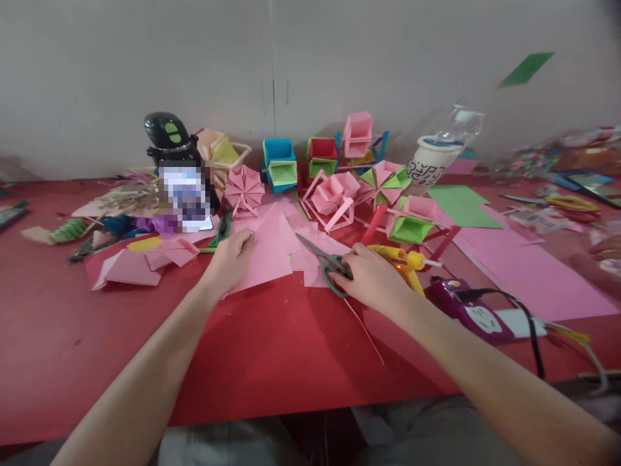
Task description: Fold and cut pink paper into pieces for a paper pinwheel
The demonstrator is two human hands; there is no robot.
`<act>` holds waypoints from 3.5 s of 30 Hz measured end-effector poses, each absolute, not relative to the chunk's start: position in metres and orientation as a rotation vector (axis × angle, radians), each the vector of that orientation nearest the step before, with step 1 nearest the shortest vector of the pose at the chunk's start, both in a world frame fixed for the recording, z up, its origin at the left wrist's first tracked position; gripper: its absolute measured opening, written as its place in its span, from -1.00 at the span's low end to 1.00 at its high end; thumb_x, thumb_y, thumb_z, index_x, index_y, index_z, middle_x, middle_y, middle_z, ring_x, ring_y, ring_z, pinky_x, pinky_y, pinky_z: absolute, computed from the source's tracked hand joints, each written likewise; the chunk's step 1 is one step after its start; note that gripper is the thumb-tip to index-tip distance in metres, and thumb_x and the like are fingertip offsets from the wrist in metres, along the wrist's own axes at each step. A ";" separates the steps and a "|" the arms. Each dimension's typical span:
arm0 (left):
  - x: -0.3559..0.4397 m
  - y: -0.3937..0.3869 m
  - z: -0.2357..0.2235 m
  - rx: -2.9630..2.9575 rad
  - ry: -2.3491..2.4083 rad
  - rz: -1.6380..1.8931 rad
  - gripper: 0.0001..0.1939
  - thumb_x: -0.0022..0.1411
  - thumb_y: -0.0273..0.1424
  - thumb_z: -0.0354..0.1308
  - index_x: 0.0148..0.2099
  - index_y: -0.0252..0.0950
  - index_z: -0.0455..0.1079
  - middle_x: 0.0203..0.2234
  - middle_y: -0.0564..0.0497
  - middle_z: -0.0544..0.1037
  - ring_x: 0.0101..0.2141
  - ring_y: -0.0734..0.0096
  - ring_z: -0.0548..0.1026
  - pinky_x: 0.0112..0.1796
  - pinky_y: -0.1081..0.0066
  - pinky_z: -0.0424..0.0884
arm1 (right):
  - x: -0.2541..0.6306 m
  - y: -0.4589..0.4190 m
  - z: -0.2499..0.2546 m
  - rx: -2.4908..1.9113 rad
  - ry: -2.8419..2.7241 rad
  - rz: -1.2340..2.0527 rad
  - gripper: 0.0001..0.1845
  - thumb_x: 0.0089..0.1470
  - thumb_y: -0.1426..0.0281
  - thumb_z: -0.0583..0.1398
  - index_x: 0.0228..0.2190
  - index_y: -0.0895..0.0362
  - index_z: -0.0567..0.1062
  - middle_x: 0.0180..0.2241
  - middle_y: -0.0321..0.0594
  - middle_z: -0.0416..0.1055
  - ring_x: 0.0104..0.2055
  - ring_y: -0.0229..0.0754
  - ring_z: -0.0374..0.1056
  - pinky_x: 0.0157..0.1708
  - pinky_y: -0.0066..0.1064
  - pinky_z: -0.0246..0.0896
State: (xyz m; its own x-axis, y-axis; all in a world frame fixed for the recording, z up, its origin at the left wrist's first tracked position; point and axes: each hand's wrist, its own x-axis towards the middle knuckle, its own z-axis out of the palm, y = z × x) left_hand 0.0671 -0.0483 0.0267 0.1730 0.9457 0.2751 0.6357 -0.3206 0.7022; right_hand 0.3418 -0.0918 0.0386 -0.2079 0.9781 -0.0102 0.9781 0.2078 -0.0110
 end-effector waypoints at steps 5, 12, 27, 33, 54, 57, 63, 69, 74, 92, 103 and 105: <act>0.070 -0.048 0.021 2.034 1.474 0.952 -0.65 0.38 -0.29 -0.07 -0.47 -0.21 -0.02 -0.58 0.15 0.09 -0.52 0.46 0.15 -0.45 0.38 0.01 | 0.331 -0.091 0.043 1.990 2.389 -0.104 -0.69 0.22 0.25 0.10 -0.43 0.18 0.47 -0.30 0.04 0.51 -0.23 0.08 0.47 -0.40 -0.27 0.17; 0.075 -0.049 0.020 1.961 1.486 1.022 -0.63 0.39 -0.24 -0.07 -0.47 -0.21 -0.01 -0.58 0.15 0.10 -0.51 0.45 0.15 -0.46 0.39 0.02 | 0.339 -0.105 0.057 2.301 2.344 -0.456 -0.70 0.19 0.13 0.13 -0.42 0.09 0.39 -0.47 -0.19 0.49 -0.40 -0.07 0.42 -0.51 -0.34 0.06; 0.090 -0.066 0.028 1.808 1.431 1.192 -0.91 0.23 -0.48 -0.03 -0.34 -0.24 0.24 -0.47 0.10 0.35 -0.42 0.40 0.34 -0.39 0.41 0.19 | 0.339 -0.164 0.047 2.165 2.260 -1.955 -0.72 0.18 0.14 0.21 -0.36 0.09 0.39 -0.42 -0.33 0.32 -0.39 -0.25 0.28 -0.37 -0.39 0.26; 0.091 -0.062 0.029 1.871 1.357 1.244 -0.84 0.35 -0.36 0.00 -0.33 -0.24 0.23 -0.43 0.07 0.37 -0.38 0.41 0.34 -0.33 0.41 0.25 | 0.343 -0.159 0.042 2.196 2.357 -1.847 -0.80 0.17 0.22 0.23 -0.30 0.09 0.40 -0.32 -0.25 0.40 -0.26 -0.18 0.35 -0.24 -0.36 0.30; 0.085 -0.060 0.028 1.899 1.539 1.364 -0.85 0.36 -0.35 0.04 -0.30 -0.25 0.29 -0.43 0.06 0.42 -0.39 0.42 0.35 -0.34 0.40 0.25 | 0.336 -0.157 0.037 2.066 2.235 -2.118 -0.56 0.15 0.04 0.23 -0.49 0.09 0.26 -0.49 -0.39 0.08 -0.45 -0.29 0.05 -0.46 -0.41 -0.01; 0.085 -0.061 0.030 1.889 1.536 1.364 -0.85 0.36 -0.34 0.04 -0.30 -0.25 0.29 -0.42 0.05 0.42 -0.38 0.42 0.36 -0.33 0.40 0.25 | 0.338 -0.155 0.038 2.041 2.232 -2.124 -0.55 0.15 0.04 0.22 -0.50 0.09 0.24 -0.52 -0.41 0.05 -0.48 -0.31 0.04 -0.48 -0.41 -0.05; 0.083 -0.059 0.030 1.869 1.533 1.366 -0.84 0.35 -0.32 0.05 -0.30 -0.25 0.29 -0.43 0.06 0.39 -0.38 0.40 0.35 -0.32 0.39 0.26 | 0.340 -0.153 0.033 2.008 2.250 -2.152 -0.55 0.15 0.05 0.23 -0.51 0.09 0.23 -0.54 -0.44 0.05 -0.50 -0.32 0.02 -0.48 -0.41 -0.06; 0.081 -0.056 0.027 1.881 1.507 1.397 -0.83 0.36 -0.31 0.05 -0.29 -0.26 0.31 -0.44 0.06 0.40 -0.39 0.42 0.33 -0.36 0.39 0.23 | 0.340 -0.152 0.033 1.982 2.251 -2.190 -0.56 0.16 0.06 0.22 -0.51 0.10 0.24 -0.53 -0.44 0.05 -0.51 -0.33 -0.01 -0.49 -0.42 -0.08; 0.081 -0.056 0.026 1.879 1.493 1.459 -0.84 0.34 -0.34 0.08 -0.32 -0.26 0.32 -0.46 0.07 0.40 -0.41 0.44 0.34 -0.39 0.40 0.23 | 0.341 -0.149 0.033 1.948 2.270 -2.197 -0.56 0.15 0.09 0.24 -0.51 0.10 0.24 -0.54 -0.44 0.06 -0.51 -0.34 -0.01 -0.49 -0.41 -0.09; 0.084 -0.059 0.029 1.925 1.459 1.461 -0.87 0.33 -0.35 0.09 -0.29 -0.26 0.34 -0.45 0.05 0.45 -0.40 0.43 0.39 -0.39 0.42 0.28 | 0.343 -0.145 0.035 1.989 2.232 -2.118 -0.54 0.11 0.07 0.26 -0.56 0.11 0.26 -0.60 -0.42 0.14 -0.55 -0.32 0.10 -0.50 -0.39 -0.06; 0.086 -0.061 0.030 1.928 1.480 1.441 -0.87 0.32 -0.36 0.09 -0.30 -0.25 0.34 -0.44 0.06 0.46 -0.40 0.43 0.39 -0.42 0.44 0.28 | 0.342 -0.146 0.036 2.021 2.192 -2.135 -0.51 0.10 0.04 0.26 -0.57 0.10 0.24 -0.62 -0.42 0.14 -0.55 -0.32 0.13 -0.51 -0.39 -0.05; 0.086 -0.061 0.030 1.931 1.482 1.442 -0.88 0.32 -0.36 0.09 -0.30 -0.25 0.34 -0.44 0.05 0.46 -0.39 0.43 0.40 -0.42 0.44 0.29 | 0.343 -0.146 0.036 2.026 2.192 -2.139 -0.52 0.09 0.06 0.27 -0.57 0.10 0.25 -0.62 -0.42 0.14 -0.56 -0.32 0.13 -0.51 -0.39 -0.05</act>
State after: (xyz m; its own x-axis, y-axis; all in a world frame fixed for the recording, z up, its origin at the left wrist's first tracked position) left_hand 0.0859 -0.0615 0.0301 -0.0425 0.8542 0.5182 0.5412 -0.4163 0.7306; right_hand 0.3425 -0.1463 0.0358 -0.2955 0.9082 -0.2966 0.3186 -0.1990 -0.9268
